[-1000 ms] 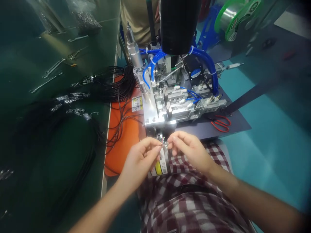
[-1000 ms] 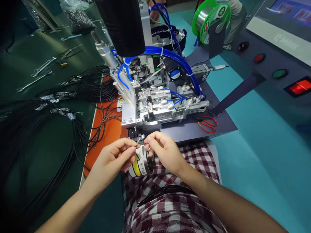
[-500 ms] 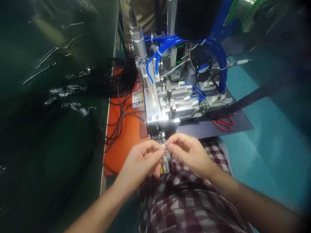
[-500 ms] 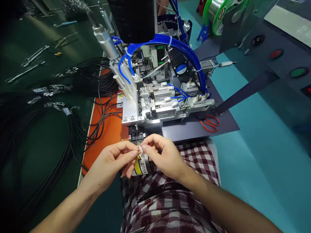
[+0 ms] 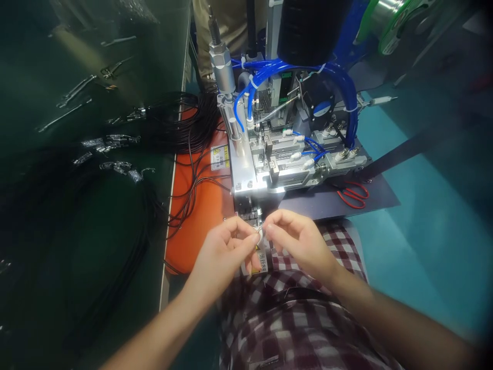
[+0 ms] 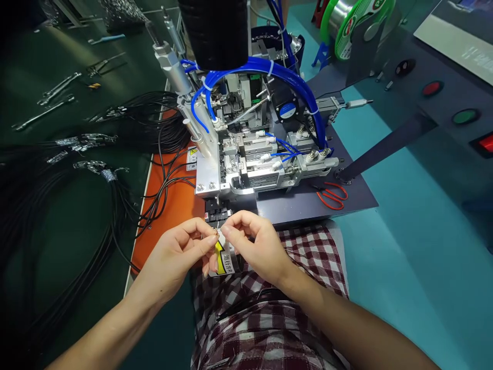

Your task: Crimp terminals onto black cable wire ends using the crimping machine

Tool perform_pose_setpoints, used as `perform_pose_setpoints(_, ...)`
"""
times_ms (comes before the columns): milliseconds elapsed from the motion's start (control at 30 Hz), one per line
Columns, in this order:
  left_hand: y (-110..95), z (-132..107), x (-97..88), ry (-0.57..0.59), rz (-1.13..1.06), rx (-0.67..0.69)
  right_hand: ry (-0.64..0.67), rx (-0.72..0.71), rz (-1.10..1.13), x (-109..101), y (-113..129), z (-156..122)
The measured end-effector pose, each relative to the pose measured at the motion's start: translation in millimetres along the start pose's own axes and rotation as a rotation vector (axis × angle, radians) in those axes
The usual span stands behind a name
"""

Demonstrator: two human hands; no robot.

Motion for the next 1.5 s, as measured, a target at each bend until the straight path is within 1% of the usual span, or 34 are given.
perform_pose_setpoints(167, -1.5, -2.9, 1.4, 0.021, -0.015, 0.015, 0.026, 0.028, -0.009, 2.6, 1.4, -0.9)
perform_pose_setpoints(300, -3.1, -2.1, 3.9, 0.081, -0.141, 0.009, 0.036, 0.002, -0.076, 1.2, 4.3, -2.4)
perform_pose_setpoints(367, -3.0, -0.8, 4.8, 0.107, -0.19, -0.013, 0.046, -0.035, -0.155, 0.5, 7.2, -2.8)
perform_pose_setpoints(433, -3.1, -0.1, 6.4, 0.136, -0.202, -0.036, 0.037, -0.144, -0.326, -1.8, 17.4, -2.9)
perform_pose_setpoints(533, -4.3, -1.3, 12.0, 0.211, -0.168, -0.066, 0.015, -0.452, -0.678, 0.1, 46.8, -8.2)
perform_pose_setpoints(600, -5.2, -3.2, 15.5, 0.258, -0.136, -0.077, 0.028, -0.636, -0.85, 6.3, 61.8, -15.7)
perform_pose_setpoints(667, -5.9, -4.8, 16.8, 0.275, -0.115, -0.08, 0.049, -0.737, -0.939, 10.5, 68.3, -21.7)
perform_pose_setpoints(733, -5.3, -5.5, 16.4, 0.264, -0.108, -0.087, 0.059, -0.775, -0.977, 11.9, 69.8, -25.0)
perform_pose_setpoints(833, -2.3, -4.5, 15.2, 0.23, -0.127, -0.103, 0.039, -0.76, -0.962, 10.0, 67.5, -25.4)
perform_pose_setpoints(900, 0.7, -2.6, 13.7, 0.193, -0.149, -0.109, 0.012, -0.703, -0.894, 6.5, 62.9, -22.9)
perform_pose_setpoints(1000, 4.4, 0.6, 9.8, 0.113, -0.176, -0.089, -0.008, -0.526, -0.73, 0.7, 48.4, -16.2)
perform_pose_setpoints(1100, 3.6, 0.7, 4.2, 0.001, -0.177, -0.017, -0.015, -0.351, -0.602, -1.7, 32.4, -12.0)
perform_pose_setpoints(1267, -4.7, -8.7, -9.1, -0.227, -0.136, 0.113, -0.035, -0.161, -0.414, -3.5, 8.6, -6.6)
perform_pose_setpoints(1333, -7.3, -11.2, -13.0, -0.271, -0.135, 0.139, -0.049, -0.077, -0.325, -5.5, -2.4, -5.0)
perform_pose_setpoints(1400, -6.1, -9.4, -12.7, -0.253, -0.141, 0.115, -0.054, -0.058, -0.292, -6.6, -5.3, -4.0)
perform_pose_setpoints(1433, -4.4, -7.4, -11.0, -0.226, -0.147, 0.09, -0.058, -0.089, -0.312, -7.4, -2.0, -3.5)
perform_pose_setpoints(1500, -1.4, -3.9, -7.5, -0.179, -0.164, 0.05, -0.083, -0.224, -0.419, -9.4, 13.0, -3.7)
Point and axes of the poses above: each hand's wrist, its own z-axis towards the middle knuckle, its own x-axis out of the palm, y = z × x, the point moved 9 cm from there along z, towards the middle knuckle, and after that the axes turned 13 degrees about -x, right-handed, at the moved point
